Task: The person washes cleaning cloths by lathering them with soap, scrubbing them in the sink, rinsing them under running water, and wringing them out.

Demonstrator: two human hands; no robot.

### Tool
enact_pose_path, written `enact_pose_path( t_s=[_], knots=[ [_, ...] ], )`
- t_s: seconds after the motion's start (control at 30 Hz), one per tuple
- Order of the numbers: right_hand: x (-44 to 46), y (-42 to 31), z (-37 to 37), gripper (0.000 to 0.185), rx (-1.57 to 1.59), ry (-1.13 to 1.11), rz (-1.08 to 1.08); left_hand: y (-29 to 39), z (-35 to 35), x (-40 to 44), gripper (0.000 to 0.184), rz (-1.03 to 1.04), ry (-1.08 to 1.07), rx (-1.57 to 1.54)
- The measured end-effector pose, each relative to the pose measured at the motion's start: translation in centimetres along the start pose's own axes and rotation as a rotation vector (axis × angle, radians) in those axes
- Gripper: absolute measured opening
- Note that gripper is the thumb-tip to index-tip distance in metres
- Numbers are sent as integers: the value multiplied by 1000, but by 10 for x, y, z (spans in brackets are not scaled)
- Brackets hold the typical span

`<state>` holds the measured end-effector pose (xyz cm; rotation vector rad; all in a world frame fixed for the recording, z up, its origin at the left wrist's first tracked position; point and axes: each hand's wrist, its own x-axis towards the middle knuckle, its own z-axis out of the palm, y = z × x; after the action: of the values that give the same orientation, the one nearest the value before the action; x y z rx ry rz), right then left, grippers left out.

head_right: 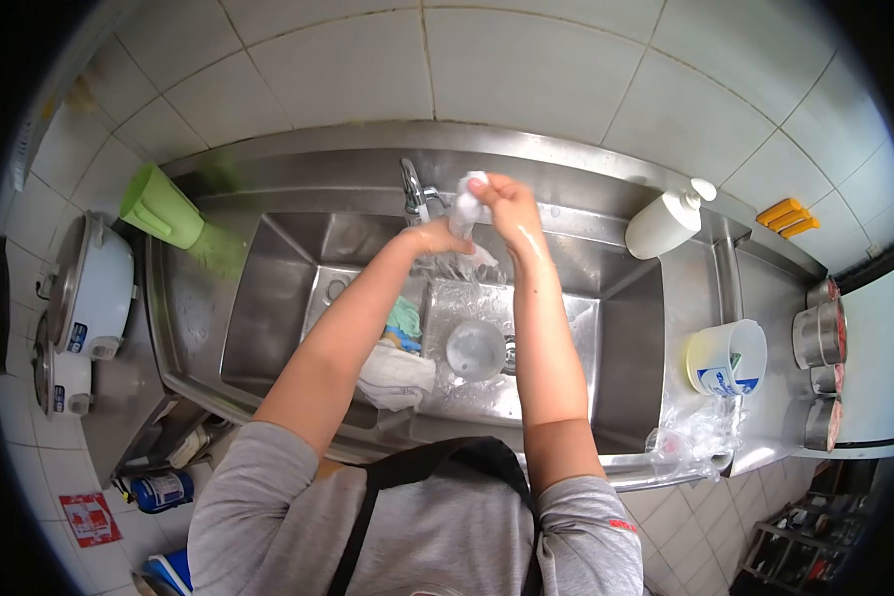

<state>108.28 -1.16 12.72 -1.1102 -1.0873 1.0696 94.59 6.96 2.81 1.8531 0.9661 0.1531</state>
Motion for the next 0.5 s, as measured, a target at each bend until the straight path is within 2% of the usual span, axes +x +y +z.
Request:
enact_pose_path(
  t_s=[0.03,0.07,0.1,0.17,0.2,0.27,0.33,0.4,0.43,0.47,0.5],
  knots=[
    [0,3,-9,22,15,100,0,8,-2,-4,38,-34,58,162],
    [-1,9,-18,24,30,202,1,16,-7,-8,42,-153,60,70],
    [-2,18,-28,27,46,306,3,15,-9,-7,42,-143,82,57],
    [1,61,-61,35,-557,417,161,9,-18,0,41,-121,134,29],
    [3,92,-70,39,-860,462,243,2,-22,9,33,-102,22,-7],
    [4,166,-64,55,-966,362,300,16,-18,-6,33,-31,55,-161],
    [-4,174,-11,63,-60,408,595,19,-16,-11,33,46,60,-231],
    [-7,168,16,63,903,89,524,18,-15,-23,34,38,131,-169],
    [0,171,19,60,911,91,517,17,-19,-29,34,34,170,-136],
    [8,173,22,58,920,94,511,0,-21,-28,43,39,122,-156],
    [15,177,25,55,932,102,509,-9,-21,-35,46,-13,186,-236]
  ],
)
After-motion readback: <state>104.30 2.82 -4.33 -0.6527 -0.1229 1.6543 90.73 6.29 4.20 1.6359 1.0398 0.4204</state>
